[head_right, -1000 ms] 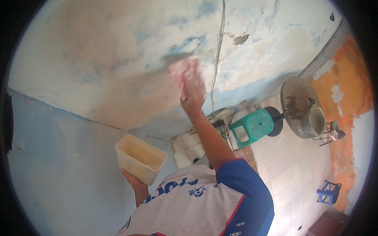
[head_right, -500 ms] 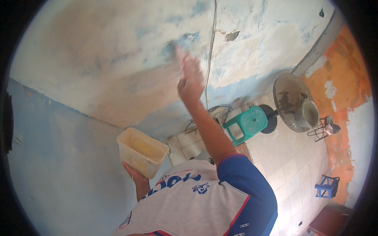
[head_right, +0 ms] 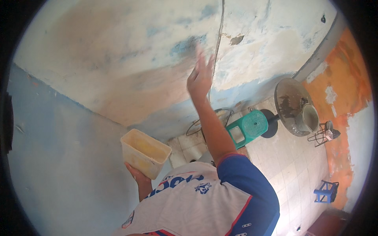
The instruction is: The person applies plaster to a wall using a red scraper, repeatedly dipping the scraper into a container of plaster.
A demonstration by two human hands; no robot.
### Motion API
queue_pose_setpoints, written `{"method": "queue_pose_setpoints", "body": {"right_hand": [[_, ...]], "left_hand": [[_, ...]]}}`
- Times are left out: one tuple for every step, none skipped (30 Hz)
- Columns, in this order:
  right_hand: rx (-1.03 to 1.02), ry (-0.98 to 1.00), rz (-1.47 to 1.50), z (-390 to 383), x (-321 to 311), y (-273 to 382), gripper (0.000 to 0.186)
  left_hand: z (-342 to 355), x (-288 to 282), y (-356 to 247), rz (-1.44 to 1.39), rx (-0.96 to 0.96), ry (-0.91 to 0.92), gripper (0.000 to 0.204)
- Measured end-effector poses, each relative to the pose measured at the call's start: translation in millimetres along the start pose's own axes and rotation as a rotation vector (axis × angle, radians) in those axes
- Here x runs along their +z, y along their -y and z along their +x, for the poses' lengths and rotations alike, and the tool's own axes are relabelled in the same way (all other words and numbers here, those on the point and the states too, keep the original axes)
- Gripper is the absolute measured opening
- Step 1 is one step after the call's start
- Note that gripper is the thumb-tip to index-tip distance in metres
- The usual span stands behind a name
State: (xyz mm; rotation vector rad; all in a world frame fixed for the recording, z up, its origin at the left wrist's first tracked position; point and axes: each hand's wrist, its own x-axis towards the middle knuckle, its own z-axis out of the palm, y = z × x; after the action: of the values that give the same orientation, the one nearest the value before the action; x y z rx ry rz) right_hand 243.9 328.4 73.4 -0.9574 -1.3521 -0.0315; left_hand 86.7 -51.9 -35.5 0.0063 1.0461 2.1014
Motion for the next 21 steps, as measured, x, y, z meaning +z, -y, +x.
{"method": "queue_pose_setpoints", "body": {"right_hand": [[0.052, 0.043, -0.030, 10, 5, -1, 0.046], [0.100, 0.082, -0.059, 19, 10, 0, 0.047], [0.148, 0.121, -0.089, 26, 18, -1, 0.047], [-0.035, 0.062, -0.144, 14, 41, -12, 0.046], [-0.072, 0.105, -0.068, -6, 54, -2, 0.046], [-0.108, 0.151, 0.010, -26, 57, 12, 0.046], [-0.139, 0.226, 0.083, -41, 47, 29, 0.046], [-0.169, 0.299, 0.154, -54, 33, 43, 0.047], [-0.157, 0.405, 0.178, -63, 21, 43, 0.043], [-0.102, 0.341, 0.195, -58, 18, 40, 0.041], [-0.047, 0.280, 0.208, -52, 11, 37, 0.039], [0.009, 0.220, 0.221, -44, 5, 34, 0.038], [0.268, 0.231, 0.207, -18, -6, 37, 0.040], [0.349, 0.186, 0.154, 0, -4, 31, 0.041], [0.430, 0.146, 0.108, 17, 0, 26, 0.042], [0.329, 0.055, 0.028, 25, 12, 9, 0.041], [0.226, -0.036, -0.046, 30, 19, 0, 0.041], [0.287, 0.156, -0.036, 22, 34, 2, 0.041], [0.016, 0.047, -0.017, 7, 47, 16, 0.043], [-0.042, 0.013, 0.160, -14, 54, 37, 0.043], [-0.077, 0.178, 0.156, -35, 49, 54, 0.043]], "left_hand": [[-2, -6, 1, 0.021, 0.009, 0.011, 0.076], [-2, -10, 2, 0.030, 0.004, 0.005, 0.076], [-3, -13, 2, 0.038, -0.001, -0.001, 0.076], [0, -9, 2, 0.051, -0.011, 0.014, 0.076], [1, -5, 2, 0.054, -0.009, -0.007, 0.076], [-1, -1, 1, 0.057, -0.005, -0.032, 0.076], [-2, 0, 0, 0.058, 0.002, -0.061, 0.076], [0, -5, 0, 0.045, 0.000, -0.052, 0.076], [3, -12, 1, 0.032, -0.002, -0.040, 0.076], [5, -16, 1, 0.018, -0.001, -0.028, 0.076], [6, -14, 1, 0.014, 0.002, -0.042, 0.076], [6, -11, 0, 0.010, 0.006, -0.057, 0.077], [4, -11, 0, 0.006, 0.008, -0.075, 0.077], [6, -13, 0, 0.013, 0.007, -0.058, 0.077], [8, -19, 1, 0.017, 0.003, -0.046, 0.077], [9, -20, 4, 0.023, -0.006, -0.026, 0.077], [8, -13, 3, 0.009, -0.018, -0.028, 0.076], [6, -6, 3, -0.004, -0.031, -0.030, 0.075], [6, 2, 1, -0.015, -0.036, -0.028, 0.074], [6, 5, 2, -0.013, -0.036, -0.046, 0.074], [5, 5, 2, -0.012, -0.038, -0.066, 0.074]]}}
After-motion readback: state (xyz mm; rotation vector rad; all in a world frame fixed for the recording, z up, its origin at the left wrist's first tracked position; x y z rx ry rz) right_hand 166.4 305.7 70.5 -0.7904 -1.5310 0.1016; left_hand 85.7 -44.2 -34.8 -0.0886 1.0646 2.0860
